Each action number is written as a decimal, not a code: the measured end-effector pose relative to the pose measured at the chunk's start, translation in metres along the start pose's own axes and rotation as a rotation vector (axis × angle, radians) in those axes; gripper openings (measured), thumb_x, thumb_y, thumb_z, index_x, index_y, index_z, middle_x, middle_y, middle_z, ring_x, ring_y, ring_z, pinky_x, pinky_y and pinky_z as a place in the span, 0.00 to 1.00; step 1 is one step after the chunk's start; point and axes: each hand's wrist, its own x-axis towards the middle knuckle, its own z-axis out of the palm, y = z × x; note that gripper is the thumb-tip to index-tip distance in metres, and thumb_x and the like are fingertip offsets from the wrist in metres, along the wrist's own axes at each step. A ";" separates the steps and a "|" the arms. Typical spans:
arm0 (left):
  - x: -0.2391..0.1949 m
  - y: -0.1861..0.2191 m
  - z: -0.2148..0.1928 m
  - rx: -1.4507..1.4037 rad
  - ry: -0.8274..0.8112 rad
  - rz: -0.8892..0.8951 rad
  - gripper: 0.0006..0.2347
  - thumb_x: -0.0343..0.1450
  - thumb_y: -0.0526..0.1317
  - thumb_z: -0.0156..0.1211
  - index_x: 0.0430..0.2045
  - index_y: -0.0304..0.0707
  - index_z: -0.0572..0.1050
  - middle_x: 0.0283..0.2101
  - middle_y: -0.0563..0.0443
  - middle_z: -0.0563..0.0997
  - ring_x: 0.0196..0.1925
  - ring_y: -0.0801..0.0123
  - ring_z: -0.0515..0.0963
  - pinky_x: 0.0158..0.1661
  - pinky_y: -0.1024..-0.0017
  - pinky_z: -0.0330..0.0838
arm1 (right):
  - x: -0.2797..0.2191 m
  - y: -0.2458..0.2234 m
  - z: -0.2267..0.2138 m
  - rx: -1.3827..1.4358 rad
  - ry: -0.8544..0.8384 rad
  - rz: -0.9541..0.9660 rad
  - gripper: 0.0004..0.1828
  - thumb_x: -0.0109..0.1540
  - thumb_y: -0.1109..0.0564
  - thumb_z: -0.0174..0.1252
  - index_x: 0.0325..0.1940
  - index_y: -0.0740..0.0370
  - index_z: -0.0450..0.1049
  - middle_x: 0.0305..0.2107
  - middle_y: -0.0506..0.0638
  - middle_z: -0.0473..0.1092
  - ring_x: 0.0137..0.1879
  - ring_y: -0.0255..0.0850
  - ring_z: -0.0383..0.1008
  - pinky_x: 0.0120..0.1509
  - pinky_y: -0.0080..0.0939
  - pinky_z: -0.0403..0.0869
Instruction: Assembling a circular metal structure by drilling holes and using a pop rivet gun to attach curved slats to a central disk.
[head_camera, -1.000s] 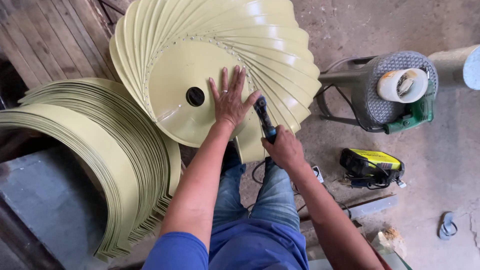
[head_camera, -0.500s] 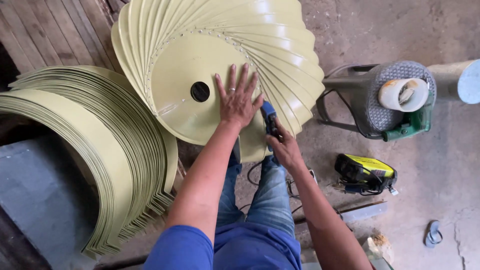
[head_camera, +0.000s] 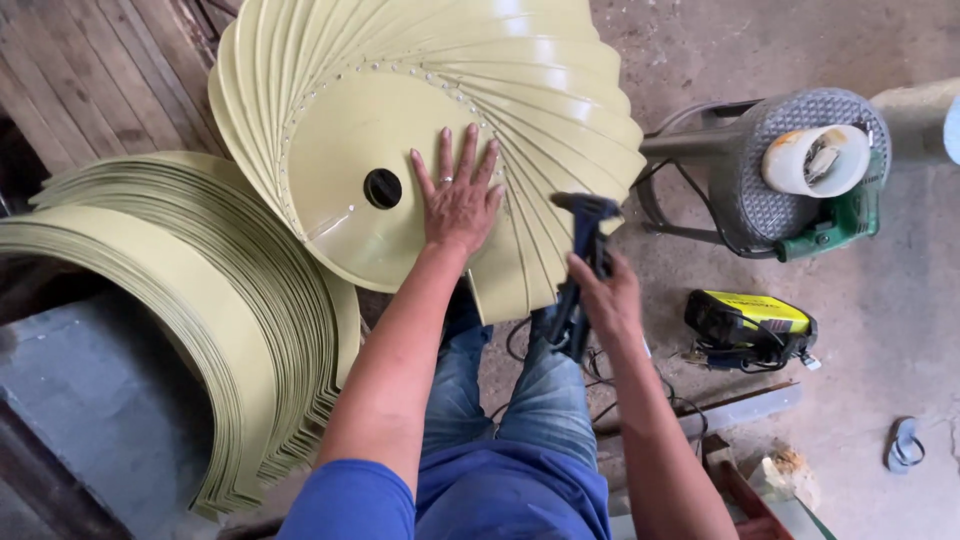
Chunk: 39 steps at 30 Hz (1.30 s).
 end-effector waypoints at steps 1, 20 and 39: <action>-0.002 -0.003 -0.003 0.002 0.003 0.008 0.28 0.77 0.58 0.41 0.75 0.67 0.47 0.80 0.61 0.36 0.81 0.55 0.32 0.69 0.33 0.16 | 0.001 0.013 -0.017 0.005 0.007 -0.002 0.22 0.62 0.48 0.65 0.53 0.66 0.75 0.35 0.51 0.77 0.39 0.39 0.76 0.43 0.41 0.76; 0.001 -0.015 0.021 0.085 0.077 0.049 0.31 0.75 0.63 0.37 0.75 0.63 0.47 0.81 0.57 0.39 0.81 0.49 0.33 0.67 0.31 0.13 | 0.076 0.086 -0.269 0.439 0.385 -0.046 0.16 0.65 0.61 0.55 0.57 0.66 0.71 0.34 0.49 0.76 0.33 0.37 0.80 0.37 0.36 0.80; 0.001 0.003 -0.003 0.173 -0.076 -0.090 0.30 0.74 0.62 0.37 0.74 0.67 0.45 0.79 0.60 0.37 0.80 0.55 0.32 0.68 0.35 0.16 | 0.311 0.140 -0.304 -0.724 0.711 -0.102 0.30 0.58 0.46 0.72 0.57 0.62 0.68 0.44 0.66 0.73 0.50 0.67 0.73 0.56 0.64 0.70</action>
